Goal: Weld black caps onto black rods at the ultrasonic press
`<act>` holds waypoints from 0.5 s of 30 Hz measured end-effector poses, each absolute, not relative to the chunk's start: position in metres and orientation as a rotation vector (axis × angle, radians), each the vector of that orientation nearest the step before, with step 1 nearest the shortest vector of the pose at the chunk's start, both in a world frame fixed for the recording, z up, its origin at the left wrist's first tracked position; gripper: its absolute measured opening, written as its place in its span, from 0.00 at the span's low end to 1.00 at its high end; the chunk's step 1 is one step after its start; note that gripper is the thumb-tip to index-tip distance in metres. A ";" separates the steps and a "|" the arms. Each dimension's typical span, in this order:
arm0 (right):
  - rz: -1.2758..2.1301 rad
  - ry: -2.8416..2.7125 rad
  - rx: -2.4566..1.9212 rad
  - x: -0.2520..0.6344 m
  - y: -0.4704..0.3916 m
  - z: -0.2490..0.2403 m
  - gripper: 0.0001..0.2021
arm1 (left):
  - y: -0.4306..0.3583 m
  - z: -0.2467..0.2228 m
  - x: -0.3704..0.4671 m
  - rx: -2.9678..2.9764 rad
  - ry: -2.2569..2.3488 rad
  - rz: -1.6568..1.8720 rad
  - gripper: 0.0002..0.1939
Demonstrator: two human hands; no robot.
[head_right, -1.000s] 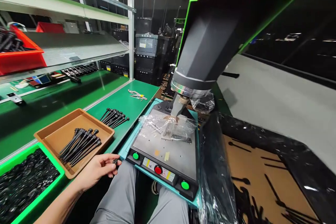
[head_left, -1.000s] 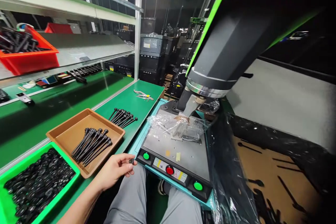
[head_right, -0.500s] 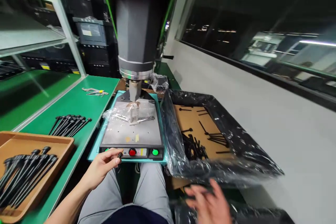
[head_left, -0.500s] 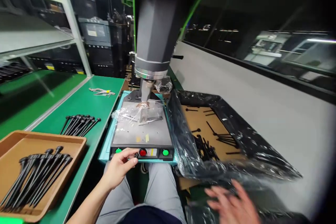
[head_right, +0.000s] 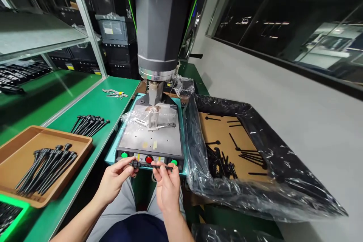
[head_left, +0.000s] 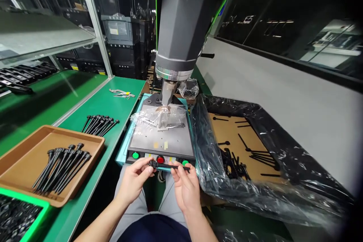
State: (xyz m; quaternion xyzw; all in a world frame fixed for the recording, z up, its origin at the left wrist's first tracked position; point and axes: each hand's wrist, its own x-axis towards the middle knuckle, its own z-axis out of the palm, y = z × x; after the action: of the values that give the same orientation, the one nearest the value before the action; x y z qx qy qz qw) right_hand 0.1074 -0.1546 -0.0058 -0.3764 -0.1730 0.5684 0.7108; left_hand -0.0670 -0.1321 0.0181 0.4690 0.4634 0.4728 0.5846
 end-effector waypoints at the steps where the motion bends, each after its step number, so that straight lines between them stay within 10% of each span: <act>1: 1.301 -0.399 -0.855 0.111 -0.156 -0.010 0.18 | -0.131 0.017 -0.067 1.108 1.093 1.109 0.17; 15: 1.194 -1.830 -1.226 0.150 -0.144 0.003 0.11 | -0.121 0.025 -0.070 1.573 1.046 0.822 0.15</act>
State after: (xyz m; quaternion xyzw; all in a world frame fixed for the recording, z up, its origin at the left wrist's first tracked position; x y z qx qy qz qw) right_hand 0.1497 -0.1444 0.0027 -0.4650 -0.6936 0.4527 0.3127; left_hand -0.0695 -0.1206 0.0248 0.6546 0.4354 0.3419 0.5149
